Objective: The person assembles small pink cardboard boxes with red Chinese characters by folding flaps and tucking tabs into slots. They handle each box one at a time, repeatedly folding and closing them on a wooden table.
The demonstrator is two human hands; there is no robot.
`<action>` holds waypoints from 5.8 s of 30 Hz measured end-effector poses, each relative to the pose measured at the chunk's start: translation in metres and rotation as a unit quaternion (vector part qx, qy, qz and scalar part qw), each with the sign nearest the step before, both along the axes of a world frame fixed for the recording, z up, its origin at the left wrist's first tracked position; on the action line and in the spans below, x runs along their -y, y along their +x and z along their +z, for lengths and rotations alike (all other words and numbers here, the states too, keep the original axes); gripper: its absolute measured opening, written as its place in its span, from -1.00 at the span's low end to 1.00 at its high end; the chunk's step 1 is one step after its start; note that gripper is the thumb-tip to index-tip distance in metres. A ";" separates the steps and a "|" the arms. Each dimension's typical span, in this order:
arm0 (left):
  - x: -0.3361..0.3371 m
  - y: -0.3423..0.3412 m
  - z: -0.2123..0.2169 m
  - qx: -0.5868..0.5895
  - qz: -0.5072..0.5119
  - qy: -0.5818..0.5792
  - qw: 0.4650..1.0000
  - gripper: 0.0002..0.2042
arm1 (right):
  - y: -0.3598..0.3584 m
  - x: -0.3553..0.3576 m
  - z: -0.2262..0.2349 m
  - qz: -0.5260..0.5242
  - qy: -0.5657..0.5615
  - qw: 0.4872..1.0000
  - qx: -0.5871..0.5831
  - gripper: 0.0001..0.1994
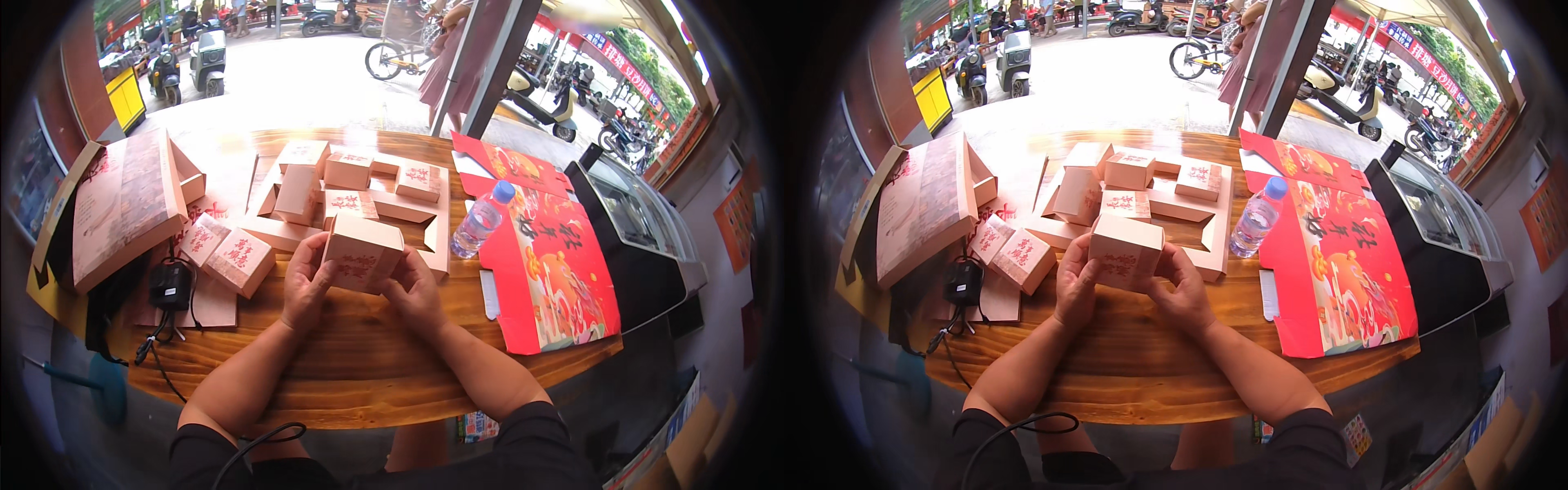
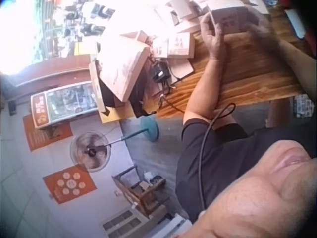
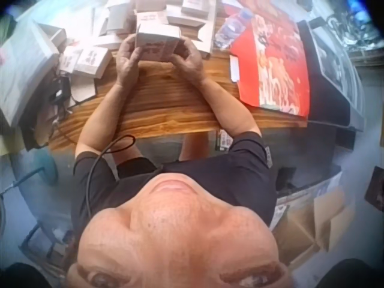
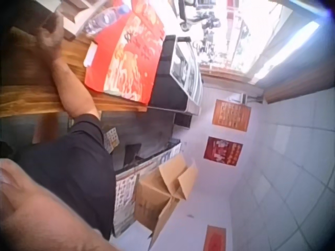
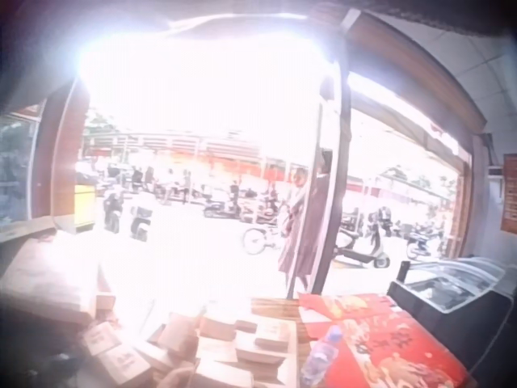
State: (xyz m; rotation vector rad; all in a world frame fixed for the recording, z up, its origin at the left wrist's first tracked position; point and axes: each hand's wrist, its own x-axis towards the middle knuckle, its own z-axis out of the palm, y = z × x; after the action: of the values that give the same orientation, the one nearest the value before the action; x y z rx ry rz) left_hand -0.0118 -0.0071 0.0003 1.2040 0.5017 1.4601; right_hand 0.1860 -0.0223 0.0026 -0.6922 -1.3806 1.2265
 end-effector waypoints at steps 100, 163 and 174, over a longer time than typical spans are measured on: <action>0.004 0.000 -0.001 0.038 0.037 -0.058 0.997 -0.33 | 0.004 0.001 0.000 0.029 -0.001 1.000 0.011 -0.82; 0.005 0.006 0.005 0.003 -0.004 0.025 1.000 -0.17 | -0.007 0.007 0.024 0.038 -0.039 0.999 0.000 -0.71; 0.004 0.003 -0.004 -0.070 -0.017 0.023 0.997 -0.82 | 0.002 0.001 0.001 -0.005 0.036 0.999 -0.023 -0.71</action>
State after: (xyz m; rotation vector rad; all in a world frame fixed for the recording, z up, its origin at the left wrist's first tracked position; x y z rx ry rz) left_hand -0.0091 -0.0112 -0.0032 1.3511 0.5428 1.3721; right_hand 0.1878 -0.0234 0.0040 -0.6171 -1.3756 1.1720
